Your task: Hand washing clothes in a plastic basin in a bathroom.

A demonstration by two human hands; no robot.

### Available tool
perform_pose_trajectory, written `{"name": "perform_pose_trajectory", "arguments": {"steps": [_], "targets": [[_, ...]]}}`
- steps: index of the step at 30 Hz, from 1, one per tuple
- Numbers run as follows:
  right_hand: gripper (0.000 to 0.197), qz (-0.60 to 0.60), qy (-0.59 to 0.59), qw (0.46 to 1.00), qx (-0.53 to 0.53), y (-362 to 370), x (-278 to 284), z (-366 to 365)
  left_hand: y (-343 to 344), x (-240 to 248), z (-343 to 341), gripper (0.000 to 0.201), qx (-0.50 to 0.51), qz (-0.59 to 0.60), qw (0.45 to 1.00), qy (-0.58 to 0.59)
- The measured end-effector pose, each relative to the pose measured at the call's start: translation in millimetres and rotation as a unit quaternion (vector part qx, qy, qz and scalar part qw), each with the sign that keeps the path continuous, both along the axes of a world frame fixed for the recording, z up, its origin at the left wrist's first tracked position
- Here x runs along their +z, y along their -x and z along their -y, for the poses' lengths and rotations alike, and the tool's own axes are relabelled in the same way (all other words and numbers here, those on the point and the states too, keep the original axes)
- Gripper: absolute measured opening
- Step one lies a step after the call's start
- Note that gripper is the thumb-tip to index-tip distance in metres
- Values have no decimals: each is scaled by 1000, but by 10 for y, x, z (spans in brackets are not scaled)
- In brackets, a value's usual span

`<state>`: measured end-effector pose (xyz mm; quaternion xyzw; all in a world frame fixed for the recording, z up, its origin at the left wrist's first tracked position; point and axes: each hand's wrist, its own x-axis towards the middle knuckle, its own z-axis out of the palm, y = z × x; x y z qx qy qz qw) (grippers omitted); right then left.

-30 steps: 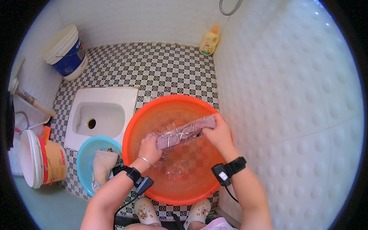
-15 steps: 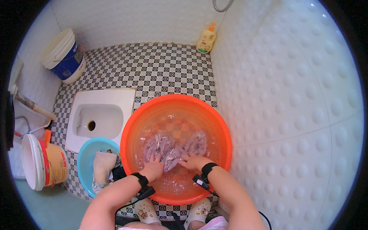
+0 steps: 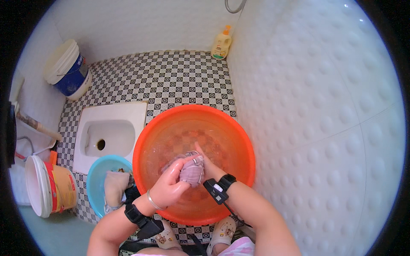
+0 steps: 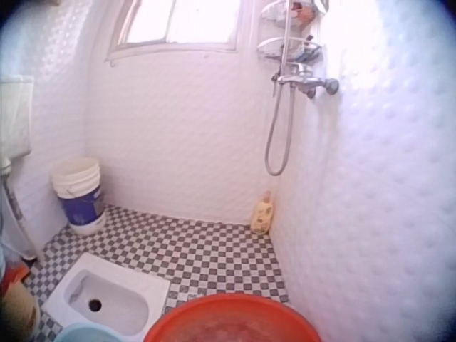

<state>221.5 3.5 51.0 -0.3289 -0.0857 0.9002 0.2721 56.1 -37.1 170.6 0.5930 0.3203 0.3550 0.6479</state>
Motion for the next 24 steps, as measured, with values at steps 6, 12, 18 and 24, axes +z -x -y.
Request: {"name": "perform_pose_trajectory", "arguments": {"steps": [6,12,18,24], "targets": [[35,-47,-49,995,-73,49,-87,-27,172,-255,-132,54,63,308,923,219],[35,13,-46,987,-155,198,599,-80,450,-614,-382,32,208,263,924,186],[35,-29,-2,985,-167,292,811,5,204,-846,-300,45,217,327,853,343],[38,82,-18,986,-144,220,519,2,264,-929,-395,35,186,312,876,317]]}}
